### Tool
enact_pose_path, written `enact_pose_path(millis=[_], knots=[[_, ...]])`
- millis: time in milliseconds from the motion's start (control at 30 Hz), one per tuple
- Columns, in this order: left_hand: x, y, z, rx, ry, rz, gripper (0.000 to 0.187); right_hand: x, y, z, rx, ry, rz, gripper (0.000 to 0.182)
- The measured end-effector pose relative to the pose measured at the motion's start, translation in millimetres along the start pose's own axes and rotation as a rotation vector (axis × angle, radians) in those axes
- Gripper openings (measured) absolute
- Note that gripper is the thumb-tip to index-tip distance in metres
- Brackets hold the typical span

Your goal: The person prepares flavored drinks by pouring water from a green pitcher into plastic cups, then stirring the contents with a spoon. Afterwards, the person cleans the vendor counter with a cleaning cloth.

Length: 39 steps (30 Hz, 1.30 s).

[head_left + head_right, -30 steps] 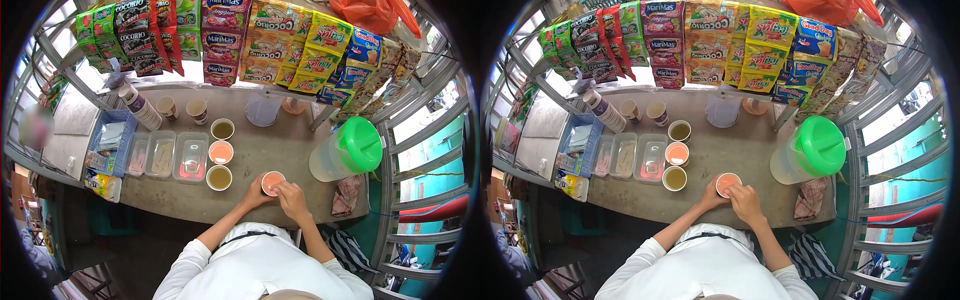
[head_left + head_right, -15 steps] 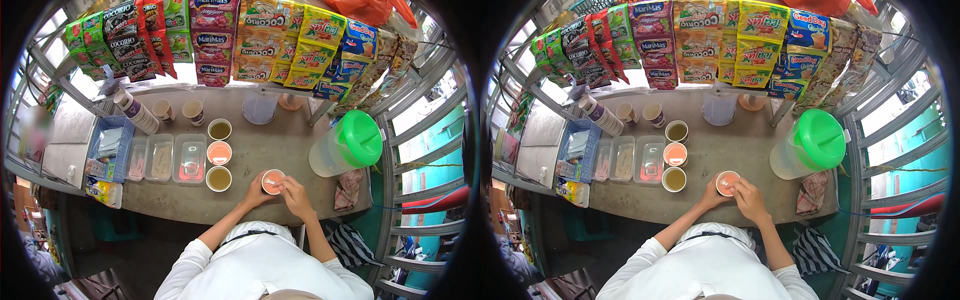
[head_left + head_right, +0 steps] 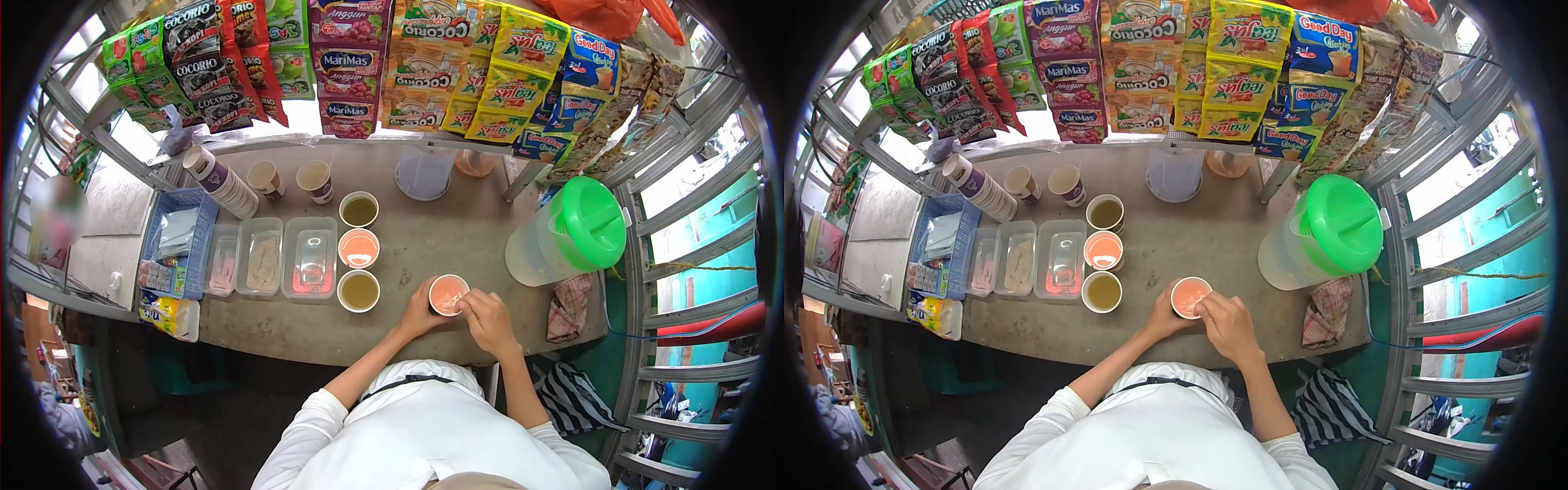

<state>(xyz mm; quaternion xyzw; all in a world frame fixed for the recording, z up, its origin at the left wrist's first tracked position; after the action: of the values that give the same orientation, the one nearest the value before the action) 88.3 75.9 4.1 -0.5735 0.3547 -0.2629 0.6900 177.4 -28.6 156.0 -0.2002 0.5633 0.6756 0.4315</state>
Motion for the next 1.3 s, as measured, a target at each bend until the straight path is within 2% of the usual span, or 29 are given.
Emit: enact_pose_path(millis=[500, 900, 1300], knots=[[-1.0, -4.3, 0.2, 0.009, 0.016, -0.005, 0.089, -2.8, -1.6, 3.8, 0.006, -0.243, 0.011, 0.017], [-0.1, 0.2, -0.2, 0.002, 0.001, 0.034, 0.088, -6.4, -4.7, -0.9, 0.018, -0.157, -0.010, 0.025], [0.6, 1.6, -0.4, -0.008, 0.022, 0.009, 0.088, -3.8, -1.4, 1.6, -0.008, -0.247, 0.038, 0.019]])
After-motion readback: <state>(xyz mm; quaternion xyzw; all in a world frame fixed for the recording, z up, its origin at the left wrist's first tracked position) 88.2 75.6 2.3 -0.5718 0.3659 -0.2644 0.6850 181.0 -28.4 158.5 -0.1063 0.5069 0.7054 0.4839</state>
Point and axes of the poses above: each hand's wrist, its own z-axis towards the middle knuckle, its own x-axis out of the palm, y = z × x, the point moved 5 cm from there along z, towards the middle knuckle, and after that the axes turned 8 degrees about -x, right-handed, at the moved point
